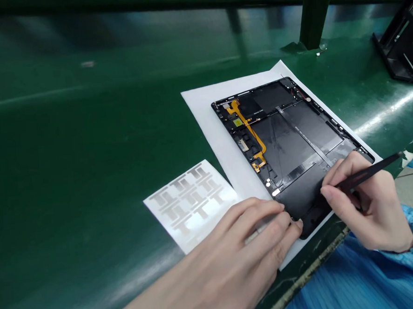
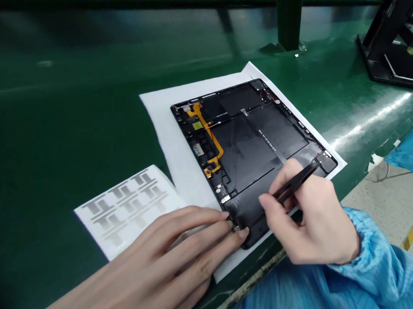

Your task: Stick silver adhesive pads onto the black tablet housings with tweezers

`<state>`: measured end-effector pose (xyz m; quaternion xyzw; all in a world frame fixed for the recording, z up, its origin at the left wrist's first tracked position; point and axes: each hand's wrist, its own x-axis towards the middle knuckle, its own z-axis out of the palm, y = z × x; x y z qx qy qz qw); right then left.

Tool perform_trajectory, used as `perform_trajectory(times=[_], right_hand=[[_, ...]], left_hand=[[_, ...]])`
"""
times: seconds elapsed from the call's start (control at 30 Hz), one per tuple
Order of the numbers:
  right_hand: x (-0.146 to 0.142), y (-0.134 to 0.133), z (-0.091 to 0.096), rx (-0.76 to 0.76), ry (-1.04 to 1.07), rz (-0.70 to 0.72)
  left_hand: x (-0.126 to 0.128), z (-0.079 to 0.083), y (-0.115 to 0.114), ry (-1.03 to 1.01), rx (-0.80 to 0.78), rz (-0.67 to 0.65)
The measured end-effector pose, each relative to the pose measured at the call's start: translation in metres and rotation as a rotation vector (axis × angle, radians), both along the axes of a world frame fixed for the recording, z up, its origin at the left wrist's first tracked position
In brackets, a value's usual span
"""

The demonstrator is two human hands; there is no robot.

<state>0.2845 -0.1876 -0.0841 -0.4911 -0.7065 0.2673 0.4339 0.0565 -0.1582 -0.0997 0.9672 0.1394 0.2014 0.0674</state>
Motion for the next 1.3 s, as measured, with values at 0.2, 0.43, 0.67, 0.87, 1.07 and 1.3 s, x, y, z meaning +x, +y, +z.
perform_trajectory(times=[0.2,0.43,0.67,0.87,1.07,1.3], right_hand=[[0.012,0.002,-0.003,-0.008,0.004,-0.051],[0.016,0.002,-0.005,0.042,-0.005,-0.123],[0.014,0.0,-0.011,0.059,0.053,-0.164],[0.018,-0.001,-0.023,0.011,0.153,-0.164],[0.02,0.0,-0.036,-0.045,0.331,-0.19],[0.015,0.001,-0.046,-0.13,0.417,-0.214]], left_hand=[[-0.003,-0.001,-0.001,0.002,-0.003,0.003],[-0.001,0.001,0.002,0.0,-0.04,0.018],[-0.001,0.007,0.0,-0.016,-0.06,0.002],[0.004,0.015,0.024,-0.097,-0.163,0.109],[-0.001,0.023,0.162,-0.054,-0.379,0.692],[-0.026,0.02,0.222,0.047,-0.751,0.802]])
